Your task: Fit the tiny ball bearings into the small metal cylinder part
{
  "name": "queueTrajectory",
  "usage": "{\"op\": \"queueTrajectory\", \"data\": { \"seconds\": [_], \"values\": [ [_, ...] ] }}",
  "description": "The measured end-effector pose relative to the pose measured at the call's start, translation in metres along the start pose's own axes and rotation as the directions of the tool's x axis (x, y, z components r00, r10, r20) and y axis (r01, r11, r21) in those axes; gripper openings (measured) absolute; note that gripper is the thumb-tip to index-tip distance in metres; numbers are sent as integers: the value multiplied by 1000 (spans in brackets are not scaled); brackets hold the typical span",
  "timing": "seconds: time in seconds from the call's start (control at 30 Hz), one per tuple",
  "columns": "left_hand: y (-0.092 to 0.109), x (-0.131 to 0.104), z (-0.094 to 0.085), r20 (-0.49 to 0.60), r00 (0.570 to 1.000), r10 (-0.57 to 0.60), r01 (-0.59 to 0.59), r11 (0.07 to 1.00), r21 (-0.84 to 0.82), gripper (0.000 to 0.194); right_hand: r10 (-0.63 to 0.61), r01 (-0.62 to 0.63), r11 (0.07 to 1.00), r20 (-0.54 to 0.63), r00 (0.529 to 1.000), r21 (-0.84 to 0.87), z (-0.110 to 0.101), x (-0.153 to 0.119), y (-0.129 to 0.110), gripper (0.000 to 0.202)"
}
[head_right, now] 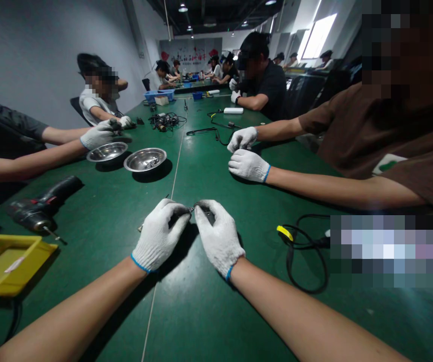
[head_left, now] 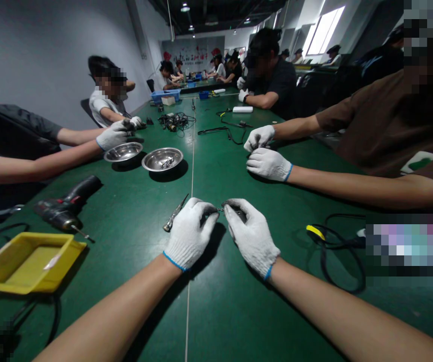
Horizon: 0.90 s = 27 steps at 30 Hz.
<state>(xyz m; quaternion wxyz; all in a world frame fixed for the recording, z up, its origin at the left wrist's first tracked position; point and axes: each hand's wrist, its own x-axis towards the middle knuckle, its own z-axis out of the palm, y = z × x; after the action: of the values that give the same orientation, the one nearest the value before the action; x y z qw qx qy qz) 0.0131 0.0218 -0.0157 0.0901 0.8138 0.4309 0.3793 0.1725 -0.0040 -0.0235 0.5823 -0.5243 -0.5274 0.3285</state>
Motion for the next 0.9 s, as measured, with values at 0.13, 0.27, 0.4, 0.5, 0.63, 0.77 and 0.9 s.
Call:
{"op": "queueTrajectory", "data": {
  "seconds": [0.13,0.27,0.4,0.5,0.63,0.77,0.9],
  "values": [
    [3,-1,-3,-153,988,34,-52,992,-118,9,56,-62,997,114,992,46,1,-1,-9,34],
    [5,-1,-4,-180,982,48,-74,987,-140,8,140,-165,980,206,968,110,0,-3,-14,43],
    [5,-2,-4,-182,979,97,-122,984,-133,9,189,-225,963,221,957,148,-2,-2,-15,46],
    [5,-3,-3,-178,977,120,-142,983,-118,10,223,-265,950,236,946,167,-3,-1,-15,46],
    [5,-5,-3,-180,975,131,-150,984,-98,13,232,-275,947,237,943,165,-4,-1,-15,45],
    [5,-5,-3,-171,977,129,-144,987,-78,15,229,-272,948,239,943,164,-5,-1,-16,46],
    [6,-4,-3,-196,971,139,-155,986,-67,13,226,-269,948,237,945,171,-6,-1,-17,46]
  ]
}}
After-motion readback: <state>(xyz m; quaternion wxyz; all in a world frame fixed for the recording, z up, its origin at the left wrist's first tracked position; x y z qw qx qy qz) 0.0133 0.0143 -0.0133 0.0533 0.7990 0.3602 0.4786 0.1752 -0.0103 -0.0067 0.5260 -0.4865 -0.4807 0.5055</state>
